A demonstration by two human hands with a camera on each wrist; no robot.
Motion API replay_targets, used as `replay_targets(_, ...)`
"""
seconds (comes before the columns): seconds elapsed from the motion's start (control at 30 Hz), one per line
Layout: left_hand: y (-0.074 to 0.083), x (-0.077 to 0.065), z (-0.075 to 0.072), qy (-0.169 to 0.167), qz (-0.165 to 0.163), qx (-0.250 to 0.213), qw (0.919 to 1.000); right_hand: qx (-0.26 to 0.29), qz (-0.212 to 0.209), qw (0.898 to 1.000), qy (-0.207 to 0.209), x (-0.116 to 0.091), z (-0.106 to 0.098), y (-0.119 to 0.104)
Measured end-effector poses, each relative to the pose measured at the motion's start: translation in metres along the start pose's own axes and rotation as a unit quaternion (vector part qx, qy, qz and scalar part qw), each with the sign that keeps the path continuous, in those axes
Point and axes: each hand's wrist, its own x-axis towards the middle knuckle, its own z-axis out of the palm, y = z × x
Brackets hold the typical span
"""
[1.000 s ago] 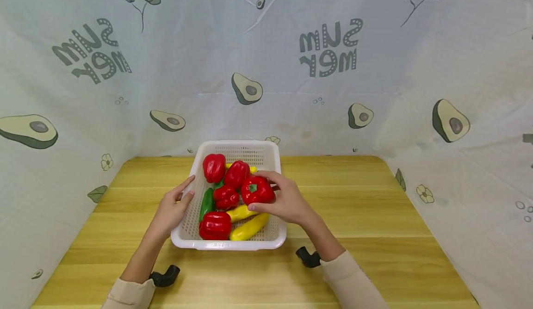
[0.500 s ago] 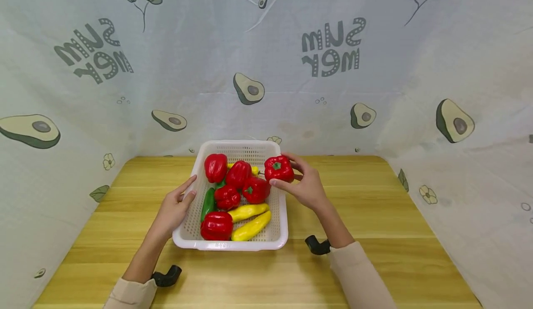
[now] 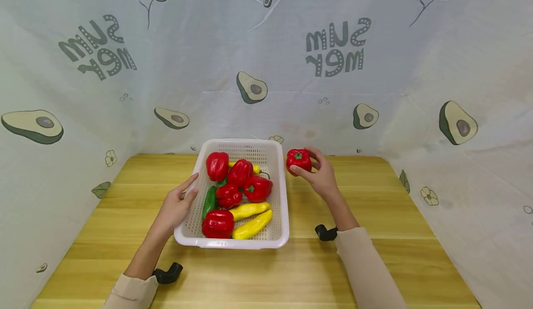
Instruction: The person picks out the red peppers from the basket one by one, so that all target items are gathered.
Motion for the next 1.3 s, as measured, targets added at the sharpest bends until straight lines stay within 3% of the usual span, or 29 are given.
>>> replay_targets(0.2,0.001,0.0,0.0,-0.005,0.004,-0.01,0.9999,0.024,0.03,0.999,-0.003,0.006,0.002,0.024)
replay_targets(0.63,0.002,-0.001,-0.001,-0.008,0.002,-0.023,0.9997,0.009,0.08,0.997,-0.017,0.018,0.008,0.053)
replay_targets(1.3,0.002,-0.002,0.0,-0.006,-0.006,-0.026,0.9996,-0.006,0.097,0.995,-0.036,0.02,0.011,0.059)
